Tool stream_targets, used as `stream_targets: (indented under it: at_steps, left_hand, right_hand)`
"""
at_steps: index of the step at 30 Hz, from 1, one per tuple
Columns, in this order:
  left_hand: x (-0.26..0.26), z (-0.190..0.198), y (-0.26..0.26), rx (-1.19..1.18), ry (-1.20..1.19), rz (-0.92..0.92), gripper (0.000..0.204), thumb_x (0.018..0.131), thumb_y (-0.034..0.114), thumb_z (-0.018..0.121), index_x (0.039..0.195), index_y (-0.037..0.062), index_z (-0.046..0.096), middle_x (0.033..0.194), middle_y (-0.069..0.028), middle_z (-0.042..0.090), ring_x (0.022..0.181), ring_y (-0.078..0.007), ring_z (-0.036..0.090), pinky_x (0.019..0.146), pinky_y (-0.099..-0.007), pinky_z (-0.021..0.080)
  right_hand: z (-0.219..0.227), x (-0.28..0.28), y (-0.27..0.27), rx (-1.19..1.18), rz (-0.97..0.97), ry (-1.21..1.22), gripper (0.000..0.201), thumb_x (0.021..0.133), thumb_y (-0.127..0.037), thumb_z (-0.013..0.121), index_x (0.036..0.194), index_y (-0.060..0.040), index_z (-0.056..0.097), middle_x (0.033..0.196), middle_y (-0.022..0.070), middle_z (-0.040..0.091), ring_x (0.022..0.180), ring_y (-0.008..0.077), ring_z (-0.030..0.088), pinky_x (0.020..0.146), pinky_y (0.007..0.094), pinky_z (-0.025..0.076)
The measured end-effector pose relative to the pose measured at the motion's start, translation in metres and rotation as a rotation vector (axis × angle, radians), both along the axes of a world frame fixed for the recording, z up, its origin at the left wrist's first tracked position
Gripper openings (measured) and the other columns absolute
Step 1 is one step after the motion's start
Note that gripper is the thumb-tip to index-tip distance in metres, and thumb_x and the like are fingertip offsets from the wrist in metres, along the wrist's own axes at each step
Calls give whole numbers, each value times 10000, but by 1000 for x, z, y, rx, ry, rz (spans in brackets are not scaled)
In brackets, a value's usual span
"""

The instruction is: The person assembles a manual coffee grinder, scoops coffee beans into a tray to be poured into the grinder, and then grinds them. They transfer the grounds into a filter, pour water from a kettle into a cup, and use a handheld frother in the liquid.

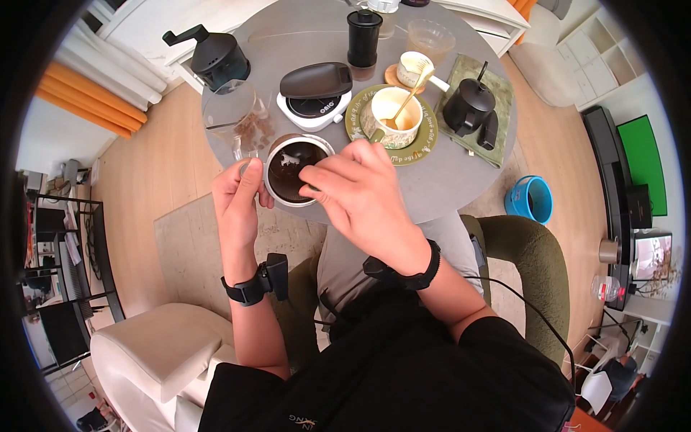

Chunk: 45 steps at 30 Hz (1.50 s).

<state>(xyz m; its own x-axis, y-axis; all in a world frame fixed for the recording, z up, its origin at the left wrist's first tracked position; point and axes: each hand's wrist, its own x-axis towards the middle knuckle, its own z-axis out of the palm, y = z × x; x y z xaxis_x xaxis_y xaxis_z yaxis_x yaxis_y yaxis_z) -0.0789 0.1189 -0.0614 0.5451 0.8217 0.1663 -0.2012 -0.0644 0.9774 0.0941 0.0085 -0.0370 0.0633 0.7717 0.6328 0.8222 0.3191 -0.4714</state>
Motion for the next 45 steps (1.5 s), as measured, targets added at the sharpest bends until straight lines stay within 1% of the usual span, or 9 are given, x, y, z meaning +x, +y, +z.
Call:
stream_targets:
  at_steps: [8,11,17,19,23,29,34,40,45]
  left_hand:
    - [7,-2,-2,-38,2,-11,400,1067,231,581,707,57,561,610,30,509,564,-58,449,532,-244,349]
    - [7,-2,-3,-53,-11,4,399,1066,230,582,709,54,563,608,30,508,563,-57,453,531,-242,351]
    - [7,-4,-2,-48,-6,1,401,1068,230,579,708,54,559,606,30,505,562,-55,450,529,-242,348]
    - [9,-4,-3,-39,-5,-16,404,1068,237,580,707,57,558,602,31,501,556,-56,445,526,-242,346]
    - [9,-8,-2,-32,44,-19,411,1066,261,571,706,62,554,598,5,498,536,-93,477,525,-258,374]
    - [8,-9,0,-36,36,-27,415,1067,264,570,705,63,555,592,9,493,536,-91,474,517,-258,365]
    - [9,-10,0,-20,67,-37,419,1066,271,575,701,67,554,590,13,491,537,-88,471,520,-256,357]
    - [7,-11,0,-43,53,-27,410,1065,266,578,707,66,565,593,15,493,540,-83,466,520,-254,355]
    - [9,-10,0,-22,73,-17,410,1065,262,577,705,67,560,592,17,491,542,-83,463,521,-254,354]
  right_hand:
    - [0,-5,-1,-110,110,18,141,825,-159,790,942,-100,737,850,-2,689,826,229,555,759,366,406]
    - [-8,-2,4,-18,91,107,124,833,-156,783,925,-93,729,827,-1,674,822,230,559,761,368,407]
    - [3,4,-5,-55,-59,-25,127,825,-139,784,935,-99,732,827,-5,671,830,225,563,756,364,400]
    - [4,0,-5,-138,91,-10,143,818,-133,787,947,-100,734,832,-4,674,840,224,562,756,364,396]
    - [-5,-3,-1,-54,108,28,150,818,-133,785,954,-97,733,832,-2,673,844,225,558,760,365,395]
    - [-5,6,-1,-6,-77,-6,141,817,-143,788,942,-103,738,842,-4,681,833,229,556,761,359,397]
    - [-8,1,-2,-125,109,57,130,823,-147,782,934,-95,740,841,2,692,830,233,558,766,365,404]
    - [-11,5,2,-10,-47,40,129,829,-154,778,936,-98,733,841,2,688,831,231,557,765,366,405]
    - [-9,8,-3,-133,52,10,163,820,-146,783,968,-95,737,862,1,698,839,234,560,764,367,405]
